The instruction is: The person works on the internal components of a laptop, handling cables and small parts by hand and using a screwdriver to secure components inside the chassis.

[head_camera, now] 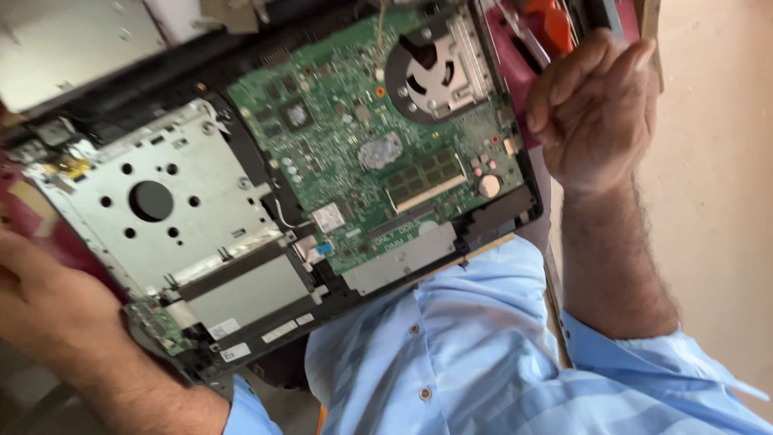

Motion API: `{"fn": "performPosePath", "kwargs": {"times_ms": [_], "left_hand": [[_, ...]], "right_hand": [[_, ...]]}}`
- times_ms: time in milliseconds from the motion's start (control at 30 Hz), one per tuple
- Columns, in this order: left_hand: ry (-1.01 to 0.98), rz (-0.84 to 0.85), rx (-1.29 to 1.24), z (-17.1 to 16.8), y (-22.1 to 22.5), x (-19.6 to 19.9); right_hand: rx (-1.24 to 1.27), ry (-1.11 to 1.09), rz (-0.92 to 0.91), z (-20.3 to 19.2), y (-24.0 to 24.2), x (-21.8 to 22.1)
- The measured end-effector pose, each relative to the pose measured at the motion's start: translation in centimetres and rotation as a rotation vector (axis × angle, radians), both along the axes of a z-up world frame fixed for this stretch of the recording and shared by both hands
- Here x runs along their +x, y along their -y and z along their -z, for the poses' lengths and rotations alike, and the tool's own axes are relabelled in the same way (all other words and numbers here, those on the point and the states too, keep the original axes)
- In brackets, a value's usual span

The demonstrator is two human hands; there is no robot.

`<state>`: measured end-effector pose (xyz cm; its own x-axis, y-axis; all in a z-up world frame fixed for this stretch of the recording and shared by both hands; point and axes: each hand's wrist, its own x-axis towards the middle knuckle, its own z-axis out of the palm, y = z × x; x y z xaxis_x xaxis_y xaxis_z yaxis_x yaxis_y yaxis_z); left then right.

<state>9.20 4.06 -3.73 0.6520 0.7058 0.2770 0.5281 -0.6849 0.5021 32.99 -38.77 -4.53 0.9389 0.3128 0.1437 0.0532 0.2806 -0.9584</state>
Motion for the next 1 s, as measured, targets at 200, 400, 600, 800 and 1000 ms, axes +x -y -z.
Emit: {"fn": "performPosePath", "kwargs": {"times_ms": [200,400,600,800,1000], "left_hand": [[-0.027,-0.023,-0.104,1.2,0.0,-1.0],[-0.112,-0.115,-0.284,2.3,-2.2,-1.2],[-0.155,-0.208,-0.388,2.5,-2.1,-1.3],[-0.065,-0.126,-0.008,0.0,-0.3,-0.1],[-0.039,-0.172,-0.045,0.0,-0.2,0.0]], "right_hand": [[0.118,0.041,-0.043,0.9,1.3,0.1],[-0.131,0.121,-0.464,-4.4,5.9,-5.1],[-1.056,0.383,-0.414,-3.9,2.8,-11.5],[-1.048,0.514,-0.381,-2.0,0.5,-14.1],[-1.134,0.318,-0.594,-3.2,1.7,-13.5]]}}
